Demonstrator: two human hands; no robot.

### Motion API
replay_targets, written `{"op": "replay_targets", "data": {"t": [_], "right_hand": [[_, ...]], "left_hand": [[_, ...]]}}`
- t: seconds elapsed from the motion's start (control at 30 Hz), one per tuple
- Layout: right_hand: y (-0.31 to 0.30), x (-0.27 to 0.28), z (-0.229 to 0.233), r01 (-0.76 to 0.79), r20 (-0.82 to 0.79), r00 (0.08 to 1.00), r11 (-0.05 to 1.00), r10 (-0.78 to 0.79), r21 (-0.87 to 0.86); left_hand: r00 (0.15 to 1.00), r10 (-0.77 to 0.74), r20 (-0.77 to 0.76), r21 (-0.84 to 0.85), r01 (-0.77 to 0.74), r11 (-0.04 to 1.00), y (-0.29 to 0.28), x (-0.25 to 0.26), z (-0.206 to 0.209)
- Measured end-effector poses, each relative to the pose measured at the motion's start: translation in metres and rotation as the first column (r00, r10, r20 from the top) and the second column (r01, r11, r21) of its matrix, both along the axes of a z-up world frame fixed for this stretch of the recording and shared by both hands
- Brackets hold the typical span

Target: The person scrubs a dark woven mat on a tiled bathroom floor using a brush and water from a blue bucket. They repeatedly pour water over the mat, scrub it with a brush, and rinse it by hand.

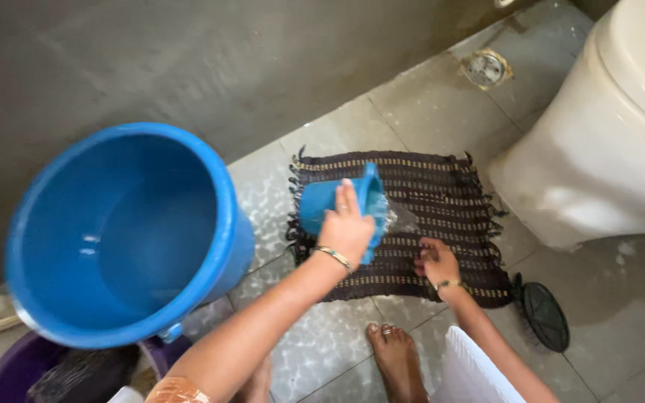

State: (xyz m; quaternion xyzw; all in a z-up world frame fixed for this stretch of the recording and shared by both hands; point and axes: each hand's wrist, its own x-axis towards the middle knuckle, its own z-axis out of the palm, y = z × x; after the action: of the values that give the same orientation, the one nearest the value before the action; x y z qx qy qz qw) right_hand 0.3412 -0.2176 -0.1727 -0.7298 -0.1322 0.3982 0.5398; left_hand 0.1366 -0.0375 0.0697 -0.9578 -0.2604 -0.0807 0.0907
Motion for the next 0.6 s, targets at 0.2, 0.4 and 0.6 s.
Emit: {"op": "replay_targets", "data": {"t": [0.2, 0.4, 0.6], "right_hand": [[0.085, 0.006, 0.001, -0.268, 0.673, 0.688, 0.957, 0.272, -0.112], [0.090, -0.001, 0.142, -0.436, 0.646, 0.630, 0.885, 0.430, -0.164], [0.087, -0.021, 0.344, -0.530, 0.846, 0.320, 0.821, 0.425, -0.212]], "left_hand": [[0.999, 0.049, 0.015, 0.036, -0.049, 0.998, -0.026, -0.003, 0.090], [0.962, 0.191, 0.194, -0.343, -0.116, 0.932, -0.001, -0.081, 0.221], [0.864, 0.451, 0.223, -0.411, -0.337, 0.847, 0.035, -0.161, 0.288]]}}
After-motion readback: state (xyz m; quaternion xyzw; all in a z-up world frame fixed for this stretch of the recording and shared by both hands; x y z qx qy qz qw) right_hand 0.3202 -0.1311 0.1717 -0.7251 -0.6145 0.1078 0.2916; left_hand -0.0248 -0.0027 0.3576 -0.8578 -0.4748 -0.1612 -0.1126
